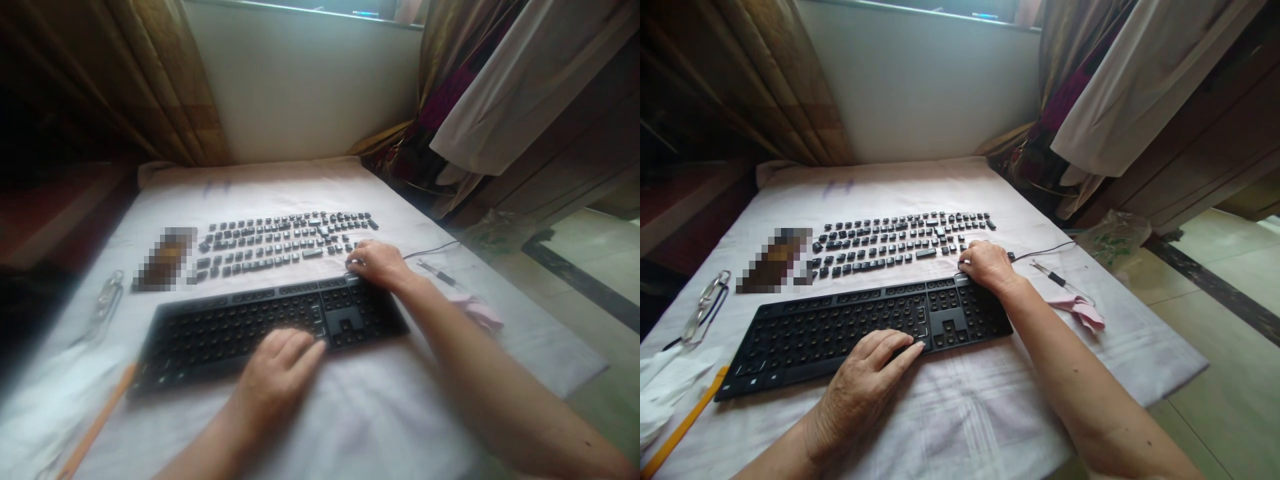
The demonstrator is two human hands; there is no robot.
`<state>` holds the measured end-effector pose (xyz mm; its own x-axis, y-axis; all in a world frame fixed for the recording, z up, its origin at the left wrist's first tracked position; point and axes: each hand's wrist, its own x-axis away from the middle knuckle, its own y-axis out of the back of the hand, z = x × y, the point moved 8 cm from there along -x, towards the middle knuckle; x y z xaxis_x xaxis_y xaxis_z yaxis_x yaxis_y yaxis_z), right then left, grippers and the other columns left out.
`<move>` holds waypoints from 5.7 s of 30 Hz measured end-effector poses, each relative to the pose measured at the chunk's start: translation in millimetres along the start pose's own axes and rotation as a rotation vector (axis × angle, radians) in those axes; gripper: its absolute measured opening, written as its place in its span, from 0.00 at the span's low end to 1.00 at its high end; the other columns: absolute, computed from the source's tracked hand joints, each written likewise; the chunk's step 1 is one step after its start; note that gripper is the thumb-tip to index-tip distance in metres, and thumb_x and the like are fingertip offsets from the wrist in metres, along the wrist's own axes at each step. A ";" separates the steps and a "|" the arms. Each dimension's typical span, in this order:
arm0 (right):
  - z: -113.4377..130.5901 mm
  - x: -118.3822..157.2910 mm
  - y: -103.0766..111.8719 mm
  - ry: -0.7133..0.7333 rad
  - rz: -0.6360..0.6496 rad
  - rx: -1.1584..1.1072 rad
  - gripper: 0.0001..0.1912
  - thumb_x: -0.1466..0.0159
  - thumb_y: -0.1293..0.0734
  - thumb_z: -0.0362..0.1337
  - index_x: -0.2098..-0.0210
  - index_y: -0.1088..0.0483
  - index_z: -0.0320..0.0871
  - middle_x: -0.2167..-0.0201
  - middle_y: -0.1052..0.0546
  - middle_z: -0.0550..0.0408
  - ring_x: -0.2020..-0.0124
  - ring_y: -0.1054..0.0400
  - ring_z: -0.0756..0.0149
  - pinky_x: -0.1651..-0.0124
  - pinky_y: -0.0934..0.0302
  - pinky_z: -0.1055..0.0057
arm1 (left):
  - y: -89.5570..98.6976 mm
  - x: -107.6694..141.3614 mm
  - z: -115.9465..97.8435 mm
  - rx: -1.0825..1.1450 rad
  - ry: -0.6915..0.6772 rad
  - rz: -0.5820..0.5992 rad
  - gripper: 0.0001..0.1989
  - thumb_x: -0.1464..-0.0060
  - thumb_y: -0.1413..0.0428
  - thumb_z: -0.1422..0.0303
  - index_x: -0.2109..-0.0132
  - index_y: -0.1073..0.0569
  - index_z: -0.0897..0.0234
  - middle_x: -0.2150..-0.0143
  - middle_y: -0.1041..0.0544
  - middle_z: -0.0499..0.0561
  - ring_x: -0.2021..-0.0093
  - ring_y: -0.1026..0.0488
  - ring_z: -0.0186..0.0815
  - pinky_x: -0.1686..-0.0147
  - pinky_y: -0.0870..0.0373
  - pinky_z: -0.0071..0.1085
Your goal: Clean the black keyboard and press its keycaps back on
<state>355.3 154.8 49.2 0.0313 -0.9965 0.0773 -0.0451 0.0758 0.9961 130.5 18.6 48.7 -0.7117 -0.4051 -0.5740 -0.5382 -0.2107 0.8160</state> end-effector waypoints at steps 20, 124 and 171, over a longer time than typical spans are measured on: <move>20.8 65.4 20.6 0.236 -0.380 -0.257 0.09 0.35 0.32 0.39 0.58 0.21 0.47 0.59 0.20 0.50 0.59 0.26 0.61 0.57 0.33 0.67 | -0.3 0.4 0.5 0.012 -0.005 -0.001 0.16 0.33 0.55 0.74 0.47 0.25 0.66 0.55 0.22 0.55 0.54 0.27 0.38 0.52 0.27 0.37; 27.6 119.8 -1.9 0.286 -0.469 -0.446 0.05 0.36 0.33 0.33 0.62 0.25 0.44 0.60 0.20 0.49 0.59 0.25 0.59 0.55 0.29 0.63 | -14.1 -10.1 -6.0 0.017 -0.018 0.050 0.16 0.36 0.50 0.75 0.45 0.25 0.60 0.53 0.24 0.54 0.52 0.30 0.40 0.49 0.31 0.40; 66.0 157.5 5.4 0.473 -0.635 -0.370 0.10 0.32 0.36 0.31 0.59 0.22 0.44 0.66 0.18 0.48 0.67 0.26 0.64 0.64 0.28 0.68 | -9.7 -7.7 -10.4 0.054 -0.071 0.051 0.13 0.35 0.51 0.73 0.49 0.24 0.64 0.56 0.22 0.54 0.56 0.28 0.39 0.53 0.30 0.37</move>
<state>294.1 -3.9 63.9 0.3554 -0.7417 -0.5689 0.4461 -0.4003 0.8005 145.9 14.5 45.9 -0.7678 -0.3495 -0.5369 -0.5227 -0.1429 0.8405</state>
